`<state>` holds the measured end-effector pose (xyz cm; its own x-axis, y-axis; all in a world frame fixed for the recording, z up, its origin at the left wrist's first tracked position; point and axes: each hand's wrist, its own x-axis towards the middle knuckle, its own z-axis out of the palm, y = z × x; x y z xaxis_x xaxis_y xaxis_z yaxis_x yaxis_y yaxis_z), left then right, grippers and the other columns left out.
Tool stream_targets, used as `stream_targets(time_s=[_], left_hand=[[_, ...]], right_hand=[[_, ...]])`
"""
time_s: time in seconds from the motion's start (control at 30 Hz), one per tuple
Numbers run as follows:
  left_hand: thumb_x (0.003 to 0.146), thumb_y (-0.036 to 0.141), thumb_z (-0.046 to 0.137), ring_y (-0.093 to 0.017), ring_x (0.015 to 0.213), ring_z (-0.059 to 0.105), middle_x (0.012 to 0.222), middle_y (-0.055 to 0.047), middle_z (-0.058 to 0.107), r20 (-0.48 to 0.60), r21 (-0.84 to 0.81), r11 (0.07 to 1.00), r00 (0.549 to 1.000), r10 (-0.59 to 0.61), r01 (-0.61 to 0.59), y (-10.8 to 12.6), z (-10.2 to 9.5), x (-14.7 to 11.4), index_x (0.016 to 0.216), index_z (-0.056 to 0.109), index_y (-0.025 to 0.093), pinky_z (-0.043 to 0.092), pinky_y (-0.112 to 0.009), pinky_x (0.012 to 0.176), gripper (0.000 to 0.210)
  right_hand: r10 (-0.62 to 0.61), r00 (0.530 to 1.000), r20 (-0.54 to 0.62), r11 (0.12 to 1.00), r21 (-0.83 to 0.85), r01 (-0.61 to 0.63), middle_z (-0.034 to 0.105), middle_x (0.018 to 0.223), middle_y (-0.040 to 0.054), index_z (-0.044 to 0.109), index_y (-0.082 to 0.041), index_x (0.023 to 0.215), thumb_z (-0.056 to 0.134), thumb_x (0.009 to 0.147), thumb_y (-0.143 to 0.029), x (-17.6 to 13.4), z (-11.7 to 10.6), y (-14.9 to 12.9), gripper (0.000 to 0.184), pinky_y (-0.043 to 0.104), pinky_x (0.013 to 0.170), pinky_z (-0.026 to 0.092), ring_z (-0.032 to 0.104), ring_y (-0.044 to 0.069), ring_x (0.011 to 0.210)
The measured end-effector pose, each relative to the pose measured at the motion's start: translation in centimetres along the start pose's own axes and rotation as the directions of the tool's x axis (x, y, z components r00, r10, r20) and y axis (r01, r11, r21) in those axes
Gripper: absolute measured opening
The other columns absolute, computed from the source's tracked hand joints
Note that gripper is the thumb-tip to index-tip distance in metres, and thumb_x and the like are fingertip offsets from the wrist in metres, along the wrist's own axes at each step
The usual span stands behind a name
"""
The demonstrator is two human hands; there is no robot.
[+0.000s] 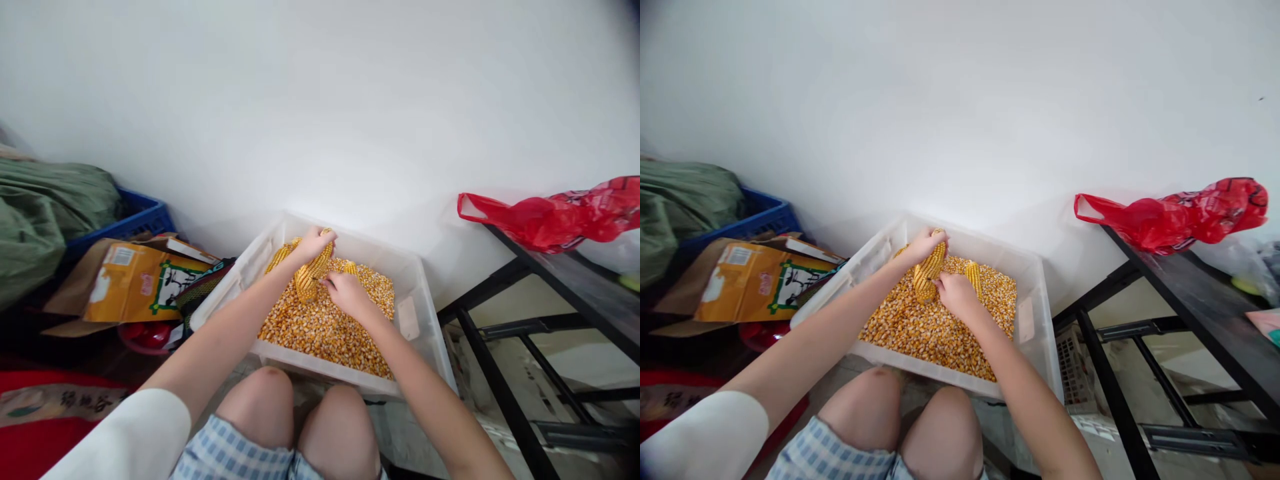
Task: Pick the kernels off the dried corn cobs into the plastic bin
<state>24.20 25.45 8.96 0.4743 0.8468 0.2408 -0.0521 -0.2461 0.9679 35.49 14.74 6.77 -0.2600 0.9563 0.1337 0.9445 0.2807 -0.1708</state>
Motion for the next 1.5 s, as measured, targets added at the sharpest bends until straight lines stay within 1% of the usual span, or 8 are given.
stream_targets(time_s=[0.27, 0.43, 0.63, 0.87, 1.07, 1.2, 1.33, 1.5], left_hand=[[0.073, 0.033, 0.043, -0.013, 0.045, 0.053, 0.048, -0.003, 0.056, 0.013, 0.122, 0.992, 0.999, 0.031, -0.032, -0.2, 0.7, 0.1, 0.056, 0.053, 0.013, 0.042, -0.023, 0.051, 0.028], [0.072, 0.032, 0.045, -0.013, 0.051, 0.053, 0.052, -0.002, 0.057, -0.001, 0.321, 0.944, 0.997, 0.083, -0.078, 0.1, 2.0, -0.5, 0.058, 0.056, 0.013, 0.038, -0.021, 0.050, 0.026], [0.071, 0.031, 0.045, -0.011, 0.051, 0.048, 0.052, 0.001, 0.054, 0.038, 0.469, 0.869, 0.987, 0.156, -0.155, 0.6, 3.1, -1.0, 0.056, 0.056, 0.012, 0.033, -0.021, 0.049, 0.026], [0.070, 0.028, 0.043, -0.011, 0.050, 0.051, 0.052, 0.000, 0.056, 0.103, 0.393, 0.908, 0.988, 0.117, -0.148, 0.2, 2.4, -0.5, 0.057, 0.055, 0.013, 0.035, -0.019, 0.049, 0.024], [0.069, 0.028, 0.044, -0.011, 0.050, 0.053, 0.052, 0.000, 0.057, 0.112, 0.351, 0.926, 0.988, 0.107, -0.140, 0.4, 2.2, -0.7, 0.056, 0.054, 0.013, 0.038, -0.019, 0.050, 0.022], [0.070, 0.031, 0.043, -0.012, 0.048, 0.054, 0.051, -0.002, 0.057, 0.041, 0.195, 0.979, 0.998, 0.050, -0.058, 0.1, 1.0, -0.5, 0.058, 0.053, 0.014, 0.040, -0.020, 0.050, 0.024], [0.070, 0.033, 0.044, -0.013, 0.043, 0.053, 0.048, -0.002, 0.056, -0.059, -0.007, 1.000, 0.998, -0.020, 0.020, -0.3, -0.5, 0.1, 0.057, 0.051, 0.015, 0.041, -0.023, 0.047, 0.023], [0.069, 0.035, 0.045, -0.014, 0.044, 0.054, 0.047, -0.003, 0.056, -0.140, -0.118, 0.992, 0.988, -0.069, 0.052, -0.9, -1.4, 0.7, 0.058, 0.051, 0.015, 0.043, -0.024, 0.047, 0.024]], right_hand=[[-0.061, 0.998, 0.026, 0.997, -0.033, 0.062, 0.067, 0.086, 0.0128, 0.063, -0.016, 0.091, 0.040, 0.089, -0.026, 1.0, -0.4, -0.2, 0.025, 0.028, 0.068, 0.038, 0.062, 0.021, 0.079], [-0.022, 0.999, 0.046, 0.988, 0.152, 0.015, 0.067, 0.081, 0.0106, 0.065, -0.015, 0.081, 0.045, 0.087, -0.027, 1.3, -0.2, 1.2, 0.024, 0.026, 0.064, 0.037, 0.060, 0.019, 0.073], [0.025, 0.997, 0.070, 0.911, 0.410, -0.051, 0.060, 0.062, 0.0020, 0.060, -0.014, 0.062, 0.049, 0.082, -0.028, 1.1, 0.7, 2.8, 0.026, 0.023, 0.055, 0.034, 0.051, 0.014, 0.059], [-0.109, 0.992, 0.067, 0.851, 0.522, 0.059, 0.059, 0.064, 0.0005, 0.059, -0.013, 0.067, 0.051, 0.081, -0.027, 1.4, 0.6, 3.1, 0.022, 0.022, 0.058, 0.035, 0.050, 0.013, 0.063], [-0.095, 0.993, 0.069, 0.884, 0.464, 0.052, 0.061, 0.064, 0.0018, 0.060, -0.014, 0.067, 0.050, 0.083, -0.030, 1.2, 0.7, 3.0, 0.025, 0.023, 0.059, 0.036, 0.052, 0.014, 0.062], [0.021, 0.995, -0.100, 0.903, 0.429, 0.025, 0.064, 0.074, 0.0035, 0.061, -0.017, 0.077, 0.047, 0.086, -0.034, 1.2, 1.4, 1.9, 0.024, 0.024, 0.064, 0.038, 0.056, 0.015, 0.068], [0.126, 0.967, -0.220, 0.825, 0.565, 0.021, 0.062, 0.074, 0.0019, 0.057, -0.018, 0.091, 0.042, 0.088, -0.043, 1.4, 2.5, 0.9, 0.029, 0.021, 0.060, 0.039, 0.056, 0.014, 0.066], [0.094, 0.952, -0.290, 0.844, 0.530, 0.078, 0.058, 0.067, 0.0017, 0.056, -0.018, 0.091, 0.032, 0.091, -0.046, 1.0, 3.0, 0.3, 0.037, 0.022, 0.057, 0.038, 0.053, 0.014, 0.060]])
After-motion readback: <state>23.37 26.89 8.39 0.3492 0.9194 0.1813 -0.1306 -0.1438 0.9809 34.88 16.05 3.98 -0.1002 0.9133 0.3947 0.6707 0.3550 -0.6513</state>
